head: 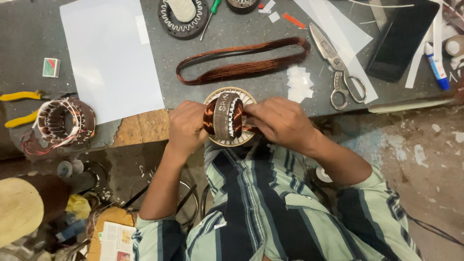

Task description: The person winds copper wire around a stator core by hand, repeatedly looping and tightening the wire into the slots. The person handles the wire and stator directly without using tools.

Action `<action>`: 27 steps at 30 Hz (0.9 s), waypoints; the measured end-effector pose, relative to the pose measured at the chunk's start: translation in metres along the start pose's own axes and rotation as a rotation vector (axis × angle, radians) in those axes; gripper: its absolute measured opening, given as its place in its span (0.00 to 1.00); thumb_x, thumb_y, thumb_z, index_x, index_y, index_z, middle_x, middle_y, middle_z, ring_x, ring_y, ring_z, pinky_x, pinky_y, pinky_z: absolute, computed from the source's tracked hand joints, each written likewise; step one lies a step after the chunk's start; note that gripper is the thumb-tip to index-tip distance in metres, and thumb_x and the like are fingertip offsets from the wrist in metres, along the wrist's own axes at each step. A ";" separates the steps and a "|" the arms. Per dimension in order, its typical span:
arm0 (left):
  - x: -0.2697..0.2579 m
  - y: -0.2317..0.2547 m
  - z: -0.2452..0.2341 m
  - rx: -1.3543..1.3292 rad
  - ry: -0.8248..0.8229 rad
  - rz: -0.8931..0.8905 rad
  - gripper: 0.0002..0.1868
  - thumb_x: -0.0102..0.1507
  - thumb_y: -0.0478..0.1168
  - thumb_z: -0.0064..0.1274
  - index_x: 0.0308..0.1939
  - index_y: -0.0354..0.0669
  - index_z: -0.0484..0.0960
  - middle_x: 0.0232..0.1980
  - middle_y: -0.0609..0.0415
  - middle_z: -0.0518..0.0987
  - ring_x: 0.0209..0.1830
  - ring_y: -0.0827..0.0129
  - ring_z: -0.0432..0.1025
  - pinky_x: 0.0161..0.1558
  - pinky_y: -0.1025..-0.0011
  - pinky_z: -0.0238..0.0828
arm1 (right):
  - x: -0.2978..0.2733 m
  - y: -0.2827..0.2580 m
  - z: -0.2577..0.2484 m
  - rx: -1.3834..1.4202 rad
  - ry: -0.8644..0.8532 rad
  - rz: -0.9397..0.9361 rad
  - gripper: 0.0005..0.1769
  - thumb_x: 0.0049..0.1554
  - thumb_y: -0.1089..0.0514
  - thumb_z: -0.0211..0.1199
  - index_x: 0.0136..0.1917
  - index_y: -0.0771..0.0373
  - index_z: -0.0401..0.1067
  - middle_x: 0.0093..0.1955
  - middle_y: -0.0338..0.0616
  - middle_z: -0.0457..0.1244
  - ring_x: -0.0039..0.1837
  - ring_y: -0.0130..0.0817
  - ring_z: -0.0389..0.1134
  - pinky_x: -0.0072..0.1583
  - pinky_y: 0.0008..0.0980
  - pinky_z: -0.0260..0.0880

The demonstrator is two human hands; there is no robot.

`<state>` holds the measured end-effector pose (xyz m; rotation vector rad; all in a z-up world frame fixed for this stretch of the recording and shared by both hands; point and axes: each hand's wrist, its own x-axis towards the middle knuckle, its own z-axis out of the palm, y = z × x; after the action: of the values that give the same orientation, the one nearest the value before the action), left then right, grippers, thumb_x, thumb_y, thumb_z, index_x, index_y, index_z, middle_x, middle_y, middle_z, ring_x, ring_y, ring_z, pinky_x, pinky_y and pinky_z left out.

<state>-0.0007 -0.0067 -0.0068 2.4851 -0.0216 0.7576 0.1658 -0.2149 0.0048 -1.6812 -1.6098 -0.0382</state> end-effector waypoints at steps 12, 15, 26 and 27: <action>-0.003 -0.020 -0.012 -0.462 -0.242 -0.267 0.08 0.64 0.34 0.58 0.45 0.33 0.84 0.43 0.47 0.83 0.39 0.63 0.78 0.40 0.69 0.75 | -0.001 -0.004 0.006 0.061 0.030 -0.083 0.10 0.56 0.62 0.70 0.51 0.63 0.76 0.40 0.42 0.66 0.39 0.37 0.71 0.40 0.35 0.71; 0.008 -0.018 -0.024 -0.494 -0.411 -0.572 0.08 0.63 0.35 0.58 0.43 0.34 0.85 0.37 0.49 0.83 0.31 0.71 0.76 0.32 0.71 0.73 | -0.003 -0.007 0.009 0.143 0.025 0.009 0.09 0.56 0.63 0.69 0.51 0.64 0.75 0.41 0.44 0.66 0.41 0.39 0.71 0.43 0.36 0.73; 0.002 0.009 -0.014 -0.231 -0.167 -0.365 0.09 0.60 0.32 0.58 0.43 0.32 0.83 0.42 0.45 0.83 0.38 0.59 0.79 0.40 0.69 0.74 | -0.006 0.005 0.003 0.119 0.095 0.080 0.11 0.57 0.62 0.69 0.54 0.62 0.80 0.41 0.43 0.68 0.40 0.35 0.71 0.42 0.33 0.72; -0.001 0.011 -0.010 -0.176 -0.119 -0.313 0.08 0.60 0.31 0.58 0.42 0.33 0.84 0.43 0.44 0.83 0.39 0.58 0.79 0.41 0.68 0.74 | -0.007 0.006 0.003 0.105 0.095 0.078 0.11 0.57 0.62 0.69 0.54 0.62 0.80 0.41 0.42 0.68 0.40 0.35 0.71 0.42 0.33 0.72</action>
<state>-0.0084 -0.0111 0.0044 2.2889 0.2420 0.4547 0.1683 -0.2183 -0.0042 -1.6351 -1.4500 0.0053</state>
